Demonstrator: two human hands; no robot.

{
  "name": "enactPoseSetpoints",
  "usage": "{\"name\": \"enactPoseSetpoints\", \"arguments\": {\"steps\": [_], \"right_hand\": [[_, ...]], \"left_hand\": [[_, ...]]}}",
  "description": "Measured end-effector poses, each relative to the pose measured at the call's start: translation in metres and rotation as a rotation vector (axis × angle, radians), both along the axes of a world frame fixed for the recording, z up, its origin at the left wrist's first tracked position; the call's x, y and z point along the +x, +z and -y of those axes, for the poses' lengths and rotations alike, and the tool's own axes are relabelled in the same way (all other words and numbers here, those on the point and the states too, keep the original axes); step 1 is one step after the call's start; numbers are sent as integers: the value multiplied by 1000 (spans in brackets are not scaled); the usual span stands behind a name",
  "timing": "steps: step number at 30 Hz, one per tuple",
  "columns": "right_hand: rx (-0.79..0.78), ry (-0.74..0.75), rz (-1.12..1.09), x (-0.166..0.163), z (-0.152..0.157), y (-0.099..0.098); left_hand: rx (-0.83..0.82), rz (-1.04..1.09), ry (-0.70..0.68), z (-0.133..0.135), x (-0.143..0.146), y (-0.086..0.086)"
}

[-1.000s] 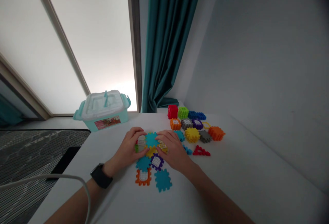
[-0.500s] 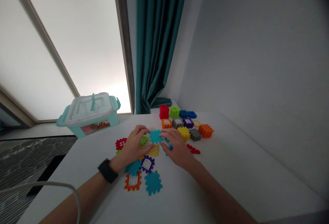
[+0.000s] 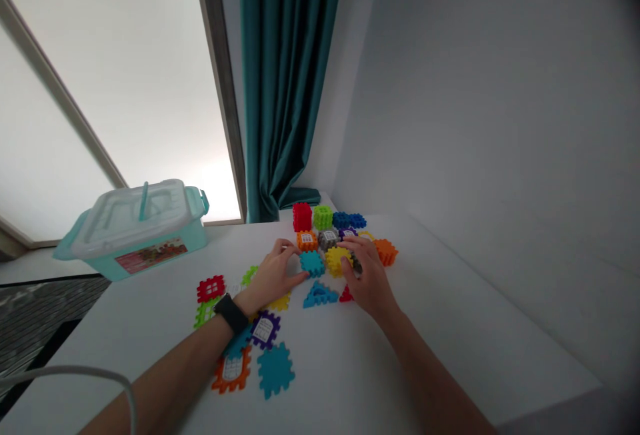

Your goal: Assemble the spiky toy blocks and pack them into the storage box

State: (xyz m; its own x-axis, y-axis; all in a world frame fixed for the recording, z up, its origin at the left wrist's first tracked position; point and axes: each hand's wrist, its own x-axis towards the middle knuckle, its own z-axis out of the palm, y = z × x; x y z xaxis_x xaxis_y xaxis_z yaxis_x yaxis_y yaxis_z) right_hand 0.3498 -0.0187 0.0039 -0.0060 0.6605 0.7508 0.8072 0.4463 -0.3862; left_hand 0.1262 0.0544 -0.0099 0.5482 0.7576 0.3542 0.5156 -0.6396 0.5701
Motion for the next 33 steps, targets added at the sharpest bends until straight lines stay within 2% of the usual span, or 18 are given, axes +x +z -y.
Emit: {"name": "enactPoseSetpoints", "arguments": {"steps": [15,33], "right_hand": [[-26,-1,-34,-5,6,4],[-51,6,-24,-5,7,4]], "left_hand": [[11,-24,28,-6,6,-13],[-6,-33,43,-7,7,-14]]}}
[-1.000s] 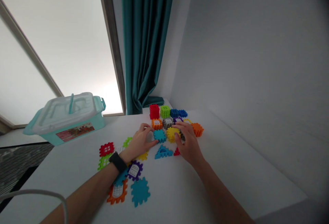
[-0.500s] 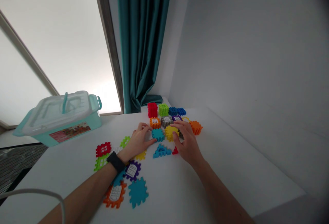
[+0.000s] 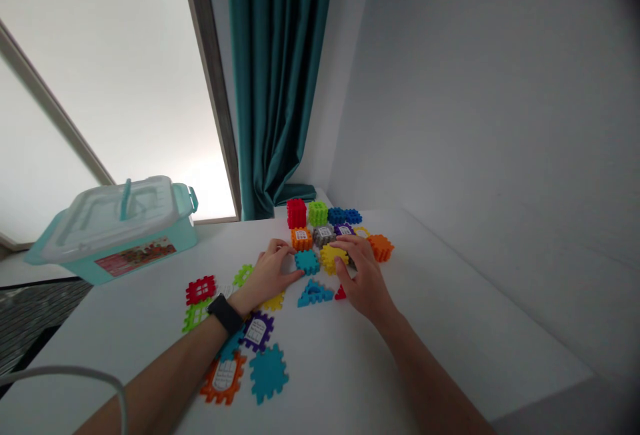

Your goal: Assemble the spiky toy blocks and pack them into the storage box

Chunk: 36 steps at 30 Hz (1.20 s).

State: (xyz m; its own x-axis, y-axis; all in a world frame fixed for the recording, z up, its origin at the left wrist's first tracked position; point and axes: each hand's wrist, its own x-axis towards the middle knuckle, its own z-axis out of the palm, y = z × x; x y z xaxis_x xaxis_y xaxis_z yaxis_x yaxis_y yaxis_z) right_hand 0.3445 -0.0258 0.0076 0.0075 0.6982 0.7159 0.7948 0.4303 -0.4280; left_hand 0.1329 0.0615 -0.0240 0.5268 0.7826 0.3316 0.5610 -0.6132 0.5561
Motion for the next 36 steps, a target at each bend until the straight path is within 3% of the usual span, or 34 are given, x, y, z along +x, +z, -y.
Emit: {"name": "enactPoseSetpoints", "arguments": {"steps": [13,24,36], "right_hand": [[-31,35,12,0,0,-1],[-54,92,31,-12,3,-7],[-131,212,133,-40,7,-12]], "left_hand": [[-30,8,-25,0,-1,4],[-54,17,-81,3,-13,21],[44,-220,-56,24,-69,44]]}}
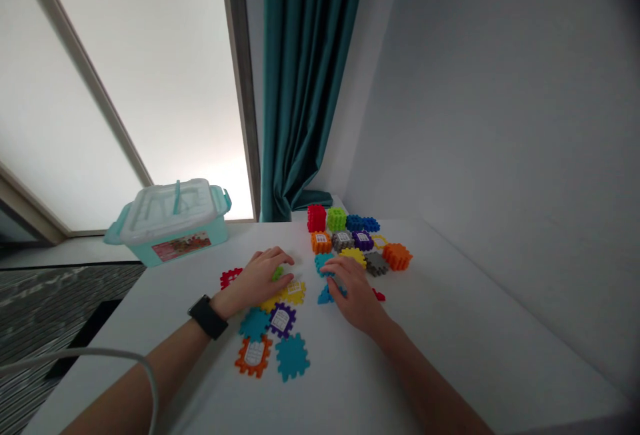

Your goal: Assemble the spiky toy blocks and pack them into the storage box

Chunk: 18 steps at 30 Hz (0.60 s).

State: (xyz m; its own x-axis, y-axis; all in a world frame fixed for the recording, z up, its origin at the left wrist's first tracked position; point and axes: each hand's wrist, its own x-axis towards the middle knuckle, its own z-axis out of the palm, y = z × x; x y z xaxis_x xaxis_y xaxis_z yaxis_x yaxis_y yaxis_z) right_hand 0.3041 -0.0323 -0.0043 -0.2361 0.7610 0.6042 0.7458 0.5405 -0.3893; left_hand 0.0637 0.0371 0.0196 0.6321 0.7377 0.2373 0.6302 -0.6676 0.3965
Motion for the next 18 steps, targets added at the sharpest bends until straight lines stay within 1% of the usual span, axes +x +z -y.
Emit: {"name": "enactPoseSetpoints", "arguments": {"steps": [5,10,14,18], "right_hand": [[-22,25,59,-10,-3,9],[-101,111,169,-30,-4,20],[-193,205,279,-46,-7,25],[-250,235,381,-62,-12,25]], "left_hand": [[-23,-14,-74,8,-36,1],[-2,-9,-109,12,-66,-7],[31,-31,-91,15,-78,-13],[43,-39,-77,20,-81,-14]]}}
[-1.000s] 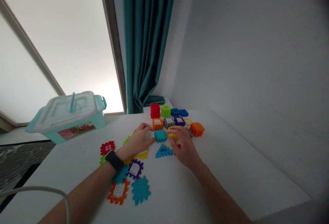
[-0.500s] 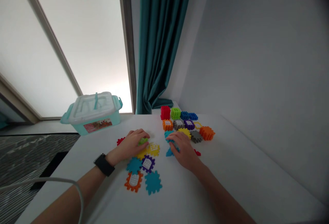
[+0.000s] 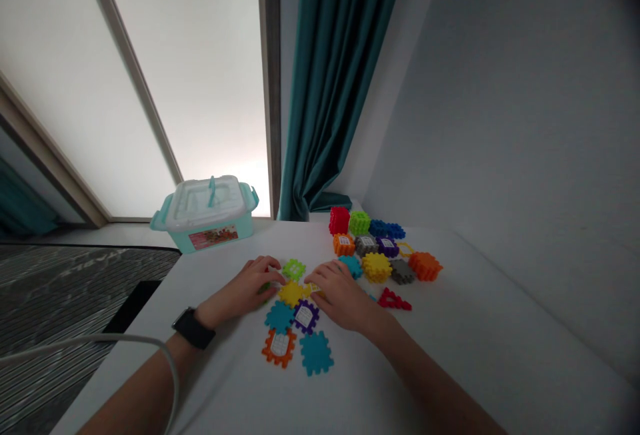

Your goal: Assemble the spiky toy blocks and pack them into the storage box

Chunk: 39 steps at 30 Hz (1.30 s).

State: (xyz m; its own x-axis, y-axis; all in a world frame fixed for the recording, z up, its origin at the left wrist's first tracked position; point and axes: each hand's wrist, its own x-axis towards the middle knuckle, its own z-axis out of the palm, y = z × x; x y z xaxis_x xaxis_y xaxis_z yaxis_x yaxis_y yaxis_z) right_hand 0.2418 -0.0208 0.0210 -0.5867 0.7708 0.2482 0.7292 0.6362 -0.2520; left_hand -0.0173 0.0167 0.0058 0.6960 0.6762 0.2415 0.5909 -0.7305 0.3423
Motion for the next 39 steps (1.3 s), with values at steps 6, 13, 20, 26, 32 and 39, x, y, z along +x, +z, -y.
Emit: {"name": "enactPoseSetpoints", "arguments": {"steps": [6,13,20,26,32,39], "right_hand": [[-26,-16,8,-27,6,-8],[-7,-55,-55,-30,20,-19],[-18,-19,-78,-25,23,-25],[-39,-3,-120,-24,20,-26],[-50,-19,-141,-23,19,-29],[-28,-7,-155,-22,20,-27]], "left_hand": [[-21,-38,-22,3,0,-1],[-15,-61,-42,1,1,-7],[-24,-28,-51,4,0,-7],[-41,6,-48,5,-2,-8],[-67,35,-52,4,-1,-10],[-81,60,27,4,-3,-8]]}}
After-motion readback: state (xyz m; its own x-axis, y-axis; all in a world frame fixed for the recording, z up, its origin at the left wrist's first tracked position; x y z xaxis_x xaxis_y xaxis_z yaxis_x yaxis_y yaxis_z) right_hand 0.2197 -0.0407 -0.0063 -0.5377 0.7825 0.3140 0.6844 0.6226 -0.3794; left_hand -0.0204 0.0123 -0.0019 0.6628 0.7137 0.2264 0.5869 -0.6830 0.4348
